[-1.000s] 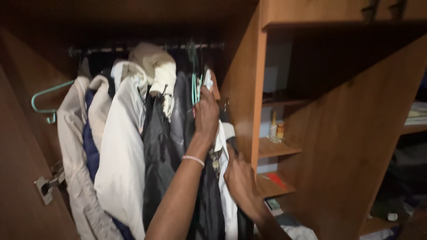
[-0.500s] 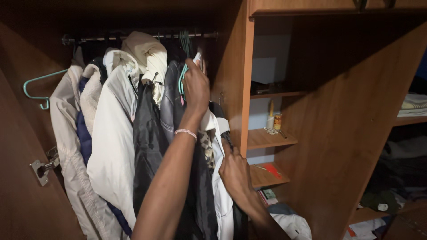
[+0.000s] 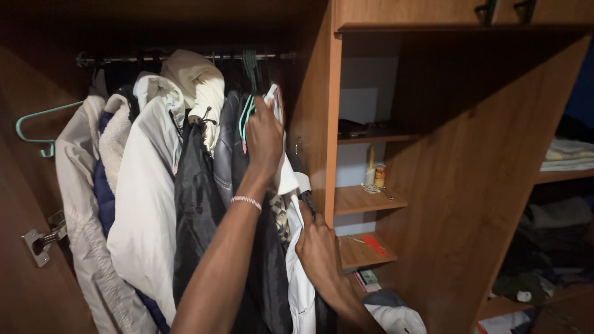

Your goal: The person takes several shirts, jackets, and hoodies from a closet and places them onto a bed one by one.

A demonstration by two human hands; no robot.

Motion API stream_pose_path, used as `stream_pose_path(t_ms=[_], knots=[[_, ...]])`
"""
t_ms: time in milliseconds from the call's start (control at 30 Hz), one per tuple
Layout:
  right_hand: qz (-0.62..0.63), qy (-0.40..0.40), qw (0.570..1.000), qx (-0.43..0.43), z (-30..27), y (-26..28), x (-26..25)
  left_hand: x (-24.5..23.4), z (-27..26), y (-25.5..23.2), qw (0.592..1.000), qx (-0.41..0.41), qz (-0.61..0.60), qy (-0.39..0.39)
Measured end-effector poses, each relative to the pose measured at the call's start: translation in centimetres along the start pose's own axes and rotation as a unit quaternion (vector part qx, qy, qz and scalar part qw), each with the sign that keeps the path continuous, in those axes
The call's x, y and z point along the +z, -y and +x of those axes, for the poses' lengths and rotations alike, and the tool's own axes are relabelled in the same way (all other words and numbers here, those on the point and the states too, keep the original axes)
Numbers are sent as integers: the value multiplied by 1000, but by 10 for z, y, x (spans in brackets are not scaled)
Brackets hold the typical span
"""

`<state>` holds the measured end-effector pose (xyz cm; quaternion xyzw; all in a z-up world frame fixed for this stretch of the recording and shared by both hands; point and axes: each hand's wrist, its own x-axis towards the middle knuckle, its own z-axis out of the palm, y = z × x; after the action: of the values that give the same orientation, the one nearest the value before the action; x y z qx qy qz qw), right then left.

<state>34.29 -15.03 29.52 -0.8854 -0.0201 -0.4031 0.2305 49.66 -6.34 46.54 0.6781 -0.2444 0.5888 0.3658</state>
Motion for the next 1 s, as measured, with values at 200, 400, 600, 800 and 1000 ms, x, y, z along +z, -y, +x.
stream_pose_path(t_ms=[200,400,600,800,1000], knots=[[4,15,1000,-6,1,-5,1,-5,-4,8,997,4,-20,-69],[0,35,999,-2,4,-6,1,-15,28,-8,997,41,-31,-58],[15,17,1000,-9,7,-5,3,-60,-16,-22,995,68,-51,-44],[38,-25,998,-34,-4,-4,3,-98,-77,-30,998,-15,-61,-7],[39,-33,999,-15,-26,-7,1,-127,-132,-35,997,-22,-73,-35]])
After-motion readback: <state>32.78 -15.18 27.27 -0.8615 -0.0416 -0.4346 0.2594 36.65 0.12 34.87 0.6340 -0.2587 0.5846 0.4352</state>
